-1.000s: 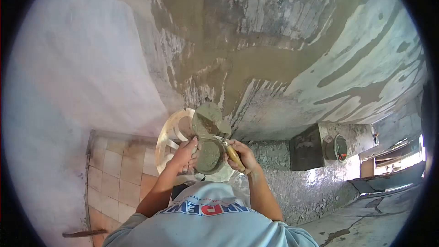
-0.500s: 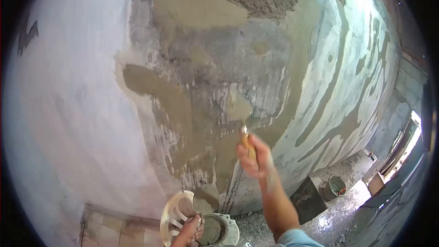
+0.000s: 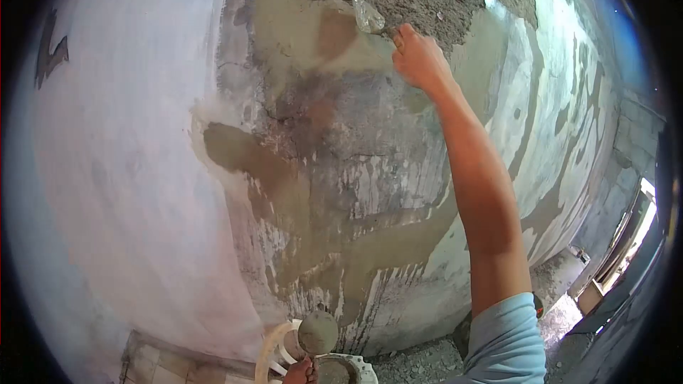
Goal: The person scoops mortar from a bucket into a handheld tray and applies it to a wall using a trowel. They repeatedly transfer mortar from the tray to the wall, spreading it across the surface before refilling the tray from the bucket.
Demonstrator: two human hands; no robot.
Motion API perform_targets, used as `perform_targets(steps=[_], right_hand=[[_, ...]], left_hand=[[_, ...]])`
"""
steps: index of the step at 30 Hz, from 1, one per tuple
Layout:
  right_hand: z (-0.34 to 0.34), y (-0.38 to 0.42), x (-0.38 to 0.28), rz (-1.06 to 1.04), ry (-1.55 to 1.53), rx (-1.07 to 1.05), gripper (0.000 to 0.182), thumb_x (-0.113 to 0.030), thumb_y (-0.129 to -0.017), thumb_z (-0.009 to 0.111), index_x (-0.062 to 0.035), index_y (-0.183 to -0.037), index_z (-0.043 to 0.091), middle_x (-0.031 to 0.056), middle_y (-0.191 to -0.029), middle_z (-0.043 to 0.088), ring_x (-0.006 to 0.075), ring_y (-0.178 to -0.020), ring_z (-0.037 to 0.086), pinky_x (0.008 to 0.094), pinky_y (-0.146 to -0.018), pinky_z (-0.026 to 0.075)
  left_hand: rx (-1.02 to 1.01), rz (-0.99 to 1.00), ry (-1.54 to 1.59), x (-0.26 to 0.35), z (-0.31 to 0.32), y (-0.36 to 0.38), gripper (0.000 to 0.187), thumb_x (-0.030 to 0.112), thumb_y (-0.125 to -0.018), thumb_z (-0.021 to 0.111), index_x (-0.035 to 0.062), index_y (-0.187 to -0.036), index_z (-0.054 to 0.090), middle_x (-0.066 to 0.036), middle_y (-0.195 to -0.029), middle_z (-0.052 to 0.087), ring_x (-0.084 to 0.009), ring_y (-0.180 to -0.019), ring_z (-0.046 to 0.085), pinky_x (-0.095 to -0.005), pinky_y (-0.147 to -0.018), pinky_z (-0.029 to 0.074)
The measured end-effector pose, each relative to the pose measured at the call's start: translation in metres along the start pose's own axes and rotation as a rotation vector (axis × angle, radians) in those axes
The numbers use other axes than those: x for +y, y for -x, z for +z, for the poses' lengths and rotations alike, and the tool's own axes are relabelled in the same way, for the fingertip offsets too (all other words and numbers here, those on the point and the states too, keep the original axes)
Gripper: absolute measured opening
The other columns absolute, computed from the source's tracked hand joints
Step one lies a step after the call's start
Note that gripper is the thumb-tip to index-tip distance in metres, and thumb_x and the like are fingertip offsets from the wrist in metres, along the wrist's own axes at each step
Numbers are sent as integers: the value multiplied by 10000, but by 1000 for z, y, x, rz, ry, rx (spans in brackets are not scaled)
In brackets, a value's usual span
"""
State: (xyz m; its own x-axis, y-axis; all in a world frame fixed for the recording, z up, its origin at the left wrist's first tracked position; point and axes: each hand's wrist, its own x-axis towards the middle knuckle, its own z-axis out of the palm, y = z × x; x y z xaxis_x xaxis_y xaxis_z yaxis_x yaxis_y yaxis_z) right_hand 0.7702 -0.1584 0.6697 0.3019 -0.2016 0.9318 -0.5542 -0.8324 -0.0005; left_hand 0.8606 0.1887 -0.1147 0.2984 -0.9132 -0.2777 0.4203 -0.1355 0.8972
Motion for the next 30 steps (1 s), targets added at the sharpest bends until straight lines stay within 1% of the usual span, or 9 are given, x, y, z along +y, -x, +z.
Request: perform_targets(steps=[2,5,10,14,19,22,26,27,30], right_hand=[[1,-3,-6,40,62,-46,275,-118,-888,648,-40,-1131,546,283,-1019,695,483,-985,672,562,-824,535],[19,-5,-2,15,110,-63,248,-128,-907,596,-44,-1130,530,287,-977,694,494,-968,666,571,-828,525],[38,16,-1,18,125,-56,235,-116,-899,586,-47,-1117,531,287,-946,697,500,-942,672,577,-822,528],[36,48,-5,-6,139,-167,232,-122,-886,586,-47,-1099,532,297,-921,693,488,-920,679,576,-806,532],[12,45,30,-109,-114,-145,192,-111,-862,562,-25,-1033,580,310,-899,683,481,-923,677,588,-788,520],[-29,19,3,379,-227,-240,288,-68,-826,568,0,-1097,638,294,-1016,699,432,-966,694,494,-831,549],[14,-10,5,149,-31,-235,346,-118,-834,599,-14,-1160,649,281,-1067,702,421,-1043,686,466,-890,550],[8,-5,-22,287,-90,-268,349,-119,-835,613,6,-1159,651,296,-1094,694,431,-1082,671,459,-921,552],[24,-16,-38,211,-27,-232,347,-119,-836,646,40,-1145,647,305,-1141,679,428,-1108,660,466,-939,550]], left_hand=[[-253,-338,806,31,2,15,413,465,-1049,432,144,-806,525,-41,-693,492,-197,-514,411,-410,-481,400],[223,-222,51,102,57,46,383,416,-1056,442,138,-808,528,-34,-696,462,-201,-515,384,-421,-481,390],[267,-217,31,69,45,23,394,437,-1053,469,150,-787,514,-6,-674,438,-180,-564,391,-387,-532,384],[205,-354,132,146,82,52,395,451,-1044,482,154,-785,513,-1,-662,436,-175,-575,398,-369,-544,386],[198,-265,27,138,83,59,354,417,-1041,470,156,-812,539,3,-635,430,-173,-497,373,-345,-454,349],[158,-234,33,125,77,58,330,416,-1039,470,144,-883,572,2,-637,436,-176,-487,375,-341,-441,349],[284,-201,-15,79,52,31,315,411,-1053,460,140,-932,563,5,-621,425,-169,-478,364,-337,-438,354],[304,-158,-56,61,43,19,294,438,-1044,464,152,-1010,519,-11,-739,394,-191,-594,349,-359,-525,340],[251,-120,-57,40,33,7,412,520,-1015,478,188,-1242,388,-61,-1094,302,-257,-943,304,-427,-786,296]])
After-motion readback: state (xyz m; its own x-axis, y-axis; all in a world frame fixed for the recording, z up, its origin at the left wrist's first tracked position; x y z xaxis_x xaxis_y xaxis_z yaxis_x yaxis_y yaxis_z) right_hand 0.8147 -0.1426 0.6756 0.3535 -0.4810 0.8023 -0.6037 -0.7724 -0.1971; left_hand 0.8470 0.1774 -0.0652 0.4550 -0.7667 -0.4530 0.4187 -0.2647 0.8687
